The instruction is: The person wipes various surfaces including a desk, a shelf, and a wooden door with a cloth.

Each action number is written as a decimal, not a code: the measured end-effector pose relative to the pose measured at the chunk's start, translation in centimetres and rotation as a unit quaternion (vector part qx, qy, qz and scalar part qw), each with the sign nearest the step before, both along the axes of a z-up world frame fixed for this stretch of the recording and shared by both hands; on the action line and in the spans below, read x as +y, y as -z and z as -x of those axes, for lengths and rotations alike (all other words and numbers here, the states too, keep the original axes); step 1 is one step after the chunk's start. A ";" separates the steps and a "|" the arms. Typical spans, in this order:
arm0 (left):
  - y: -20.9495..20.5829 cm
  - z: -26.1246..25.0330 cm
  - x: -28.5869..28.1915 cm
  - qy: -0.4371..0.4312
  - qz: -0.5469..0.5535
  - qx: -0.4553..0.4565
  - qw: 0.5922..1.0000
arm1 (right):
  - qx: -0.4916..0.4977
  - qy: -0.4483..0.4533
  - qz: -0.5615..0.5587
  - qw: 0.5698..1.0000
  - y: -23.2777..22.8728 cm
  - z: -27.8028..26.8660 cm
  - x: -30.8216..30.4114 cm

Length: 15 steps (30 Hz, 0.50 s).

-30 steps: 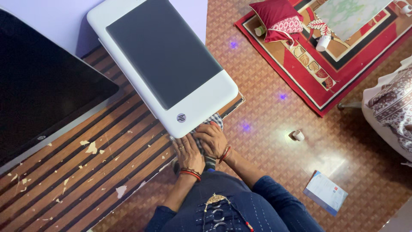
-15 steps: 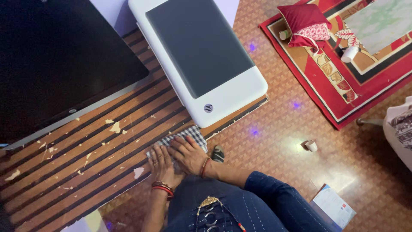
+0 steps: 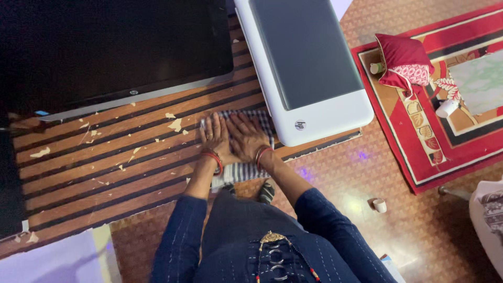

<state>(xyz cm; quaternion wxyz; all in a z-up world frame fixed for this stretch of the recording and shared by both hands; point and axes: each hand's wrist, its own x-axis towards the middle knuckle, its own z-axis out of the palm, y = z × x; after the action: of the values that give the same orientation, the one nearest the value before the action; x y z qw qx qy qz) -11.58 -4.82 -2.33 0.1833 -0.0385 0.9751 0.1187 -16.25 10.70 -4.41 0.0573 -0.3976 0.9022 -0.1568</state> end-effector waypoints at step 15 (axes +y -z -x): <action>-0.8 -6.8 0.6 0.063 -0.044 0.001 0.997 | -0.004 0.069 -0.028 0.997 -1.7 -8.1 0.8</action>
<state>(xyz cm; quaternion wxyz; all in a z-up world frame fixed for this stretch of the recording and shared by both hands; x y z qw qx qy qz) -4.74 -4.20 -1.57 0.1914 0.0313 0.9695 0.1497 -8.11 11.51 -2.69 0.0613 -0.3322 0.9313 -0.1367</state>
